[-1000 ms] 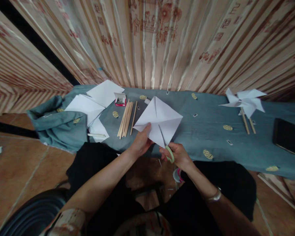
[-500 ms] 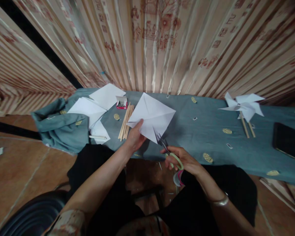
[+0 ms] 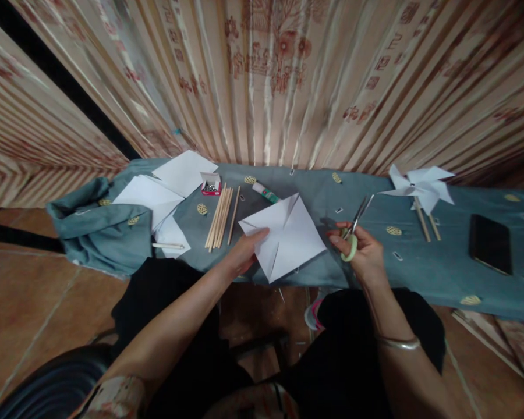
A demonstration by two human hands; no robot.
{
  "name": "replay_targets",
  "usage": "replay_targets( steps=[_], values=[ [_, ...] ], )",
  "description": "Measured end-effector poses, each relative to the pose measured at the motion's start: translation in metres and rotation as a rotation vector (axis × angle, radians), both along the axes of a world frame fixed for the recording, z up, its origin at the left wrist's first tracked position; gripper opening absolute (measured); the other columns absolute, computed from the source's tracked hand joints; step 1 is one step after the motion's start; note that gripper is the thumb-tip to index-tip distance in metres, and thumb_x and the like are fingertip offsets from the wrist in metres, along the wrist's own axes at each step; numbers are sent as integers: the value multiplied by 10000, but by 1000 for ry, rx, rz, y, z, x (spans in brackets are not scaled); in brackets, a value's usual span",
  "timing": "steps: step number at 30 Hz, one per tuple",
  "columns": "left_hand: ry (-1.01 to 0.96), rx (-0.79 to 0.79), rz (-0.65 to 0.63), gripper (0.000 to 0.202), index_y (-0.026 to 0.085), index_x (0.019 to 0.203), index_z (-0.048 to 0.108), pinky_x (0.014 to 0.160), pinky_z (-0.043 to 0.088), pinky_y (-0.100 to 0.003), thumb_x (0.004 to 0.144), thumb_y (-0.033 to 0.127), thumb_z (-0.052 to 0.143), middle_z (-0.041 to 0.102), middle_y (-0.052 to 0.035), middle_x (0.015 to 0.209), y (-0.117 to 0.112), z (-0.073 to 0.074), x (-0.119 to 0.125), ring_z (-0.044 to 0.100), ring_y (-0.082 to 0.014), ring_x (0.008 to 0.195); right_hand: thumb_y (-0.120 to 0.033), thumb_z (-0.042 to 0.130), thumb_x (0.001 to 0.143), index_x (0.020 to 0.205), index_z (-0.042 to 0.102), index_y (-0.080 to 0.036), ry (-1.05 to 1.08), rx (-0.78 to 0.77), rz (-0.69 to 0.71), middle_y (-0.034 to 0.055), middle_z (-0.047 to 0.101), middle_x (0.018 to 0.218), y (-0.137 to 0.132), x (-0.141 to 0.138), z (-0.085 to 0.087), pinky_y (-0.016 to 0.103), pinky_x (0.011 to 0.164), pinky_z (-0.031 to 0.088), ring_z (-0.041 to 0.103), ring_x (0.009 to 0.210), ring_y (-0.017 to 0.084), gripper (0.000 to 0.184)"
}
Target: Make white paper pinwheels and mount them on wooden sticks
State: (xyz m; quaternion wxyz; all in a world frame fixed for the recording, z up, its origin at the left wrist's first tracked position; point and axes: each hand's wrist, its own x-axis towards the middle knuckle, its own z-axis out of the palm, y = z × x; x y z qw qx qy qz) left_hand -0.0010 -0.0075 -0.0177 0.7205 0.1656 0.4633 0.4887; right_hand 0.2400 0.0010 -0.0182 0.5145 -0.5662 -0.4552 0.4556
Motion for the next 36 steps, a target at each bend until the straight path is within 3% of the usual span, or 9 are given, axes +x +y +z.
replay_targets(
  steps=[6,13,19,24,30,36],
  values=[
    [61,-2,-119,348,134,924,711,800,525,-313,599,233,789,752,-83,897,-8,-8,5,681,-247,914,-398,858,516,910,666,-209,2,-101,191,-14,691,717,-4,-5,0,249,587,474,615,634,140,477],
    [84,13,-187,409,129,959,699,786,524,-329,610,317,803,748,-93,918,-8,-10,5,687,-256,874,-357,873,456,838,652,-188,50,-252,310,-16,685,664,-7,-14,-5,255,551,470,584,564,136,473],
    [-140,72,-185,522,143,1043,669,906,497,-397,724,556,684,733,-109,992,-3,-4,1,661,-299,1000,-380,851,469,823,653,-188,140,-221,182,-15,694,686,-5,-21,-10,261,560,472,580,558,130,448],
    [-256,82,-240,642,184,1116,649,990,444,-476,687,661,661,671,-115,1184,-6,0,0,577,-324,1162,-360,837,478,818,648,-195,214,-174,-2,-11,707,713,-3,-34,-18,274,596,490,596,579,137,423],
    [-114,172,-204,606,152,1065,682,1032,407,-483,590,505,810,667,-132,1186,-17,-3,10,538,-333,1208,-372,803,520,857,632,-206,211,-166,1,8,721,727,-6,-47,-26,304,599,504,655,650,201,413],
    [60,207,-185,499,121,970,702,992,436,-458,566,380,840,710,-129,1067,-21,-4,19,631,-298,1044,-415,776,553,888,624,-189,168,-164,23,19,725,735,-7,-49,-28,291,593,506,644,624,184,432]
  ],
)
